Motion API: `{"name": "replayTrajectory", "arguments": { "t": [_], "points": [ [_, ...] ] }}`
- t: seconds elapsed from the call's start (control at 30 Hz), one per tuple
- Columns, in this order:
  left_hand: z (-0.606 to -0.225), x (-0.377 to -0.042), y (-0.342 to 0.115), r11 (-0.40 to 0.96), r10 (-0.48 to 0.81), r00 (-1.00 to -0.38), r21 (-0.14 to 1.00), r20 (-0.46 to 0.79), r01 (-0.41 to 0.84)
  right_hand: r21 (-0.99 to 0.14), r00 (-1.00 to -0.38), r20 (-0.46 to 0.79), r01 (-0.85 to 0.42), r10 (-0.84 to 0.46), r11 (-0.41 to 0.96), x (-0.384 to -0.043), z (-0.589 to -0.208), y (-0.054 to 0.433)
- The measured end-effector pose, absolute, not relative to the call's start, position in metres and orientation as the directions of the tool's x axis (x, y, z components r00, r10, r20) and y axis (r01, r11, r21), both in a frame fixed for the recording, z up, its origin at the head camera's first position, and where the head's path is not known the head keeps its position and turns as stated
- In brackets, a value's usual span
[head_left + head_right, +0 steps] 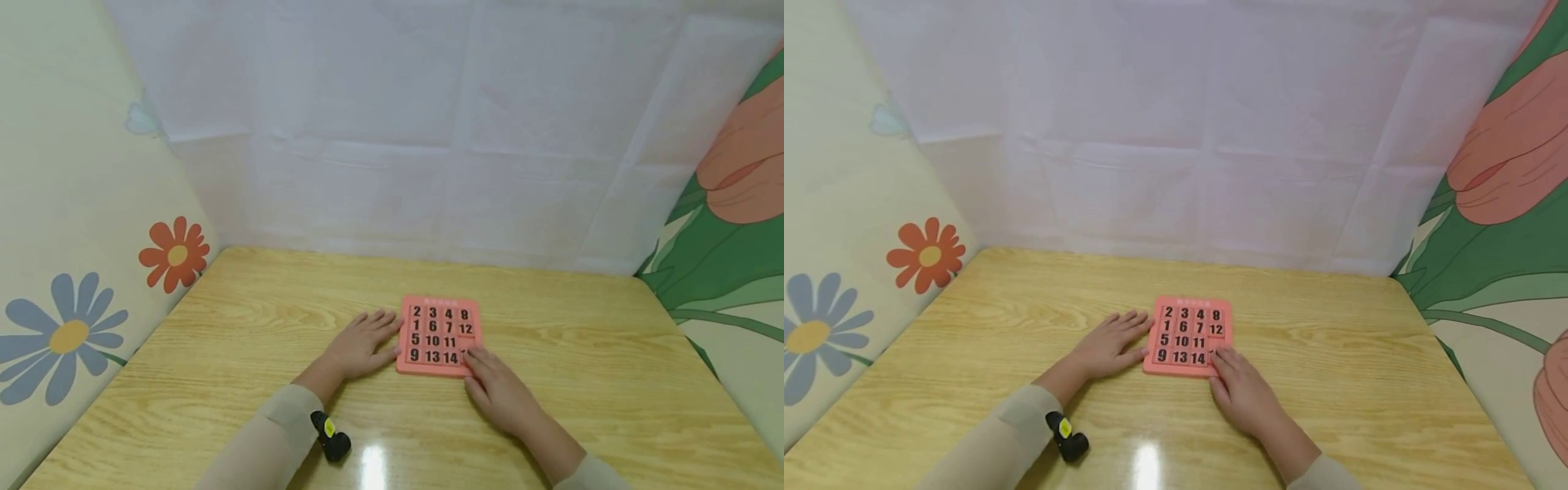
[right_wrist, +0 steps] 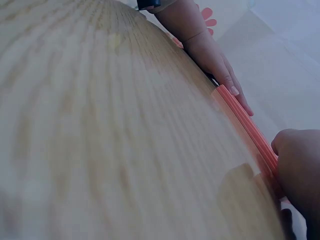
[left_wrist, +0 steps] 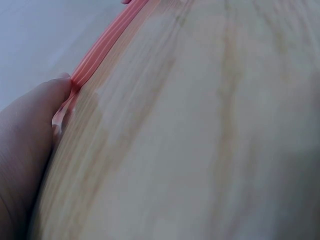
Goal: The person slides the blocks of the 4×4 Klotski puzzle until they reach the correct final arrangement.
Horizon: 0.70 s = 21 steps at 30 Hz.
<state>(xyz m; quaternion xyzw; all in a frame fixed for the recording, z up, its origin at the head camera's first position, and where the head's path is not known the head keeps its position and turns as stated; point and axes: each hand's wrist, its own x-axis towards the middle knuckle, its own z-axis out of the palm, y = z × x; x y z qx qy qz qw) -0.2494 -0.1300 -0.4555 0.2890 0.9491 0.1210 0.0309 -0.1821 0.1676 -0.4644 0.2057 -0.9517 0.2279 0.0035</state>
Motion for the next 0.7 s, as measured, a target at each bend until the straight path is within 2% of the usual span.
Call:
{"name": "replayTrajectory", "arguments": {
  "t": [0.7],
  "points": [
    [-0.4572,-0.2506,-0.1305,0.804,0.556,-0.831,0.242,0.017,0.543,-0.429,-0.912,0.115,-0.402,-0.393,0.809,-0.1739,-0.4611,0.1682]
  ]
}}
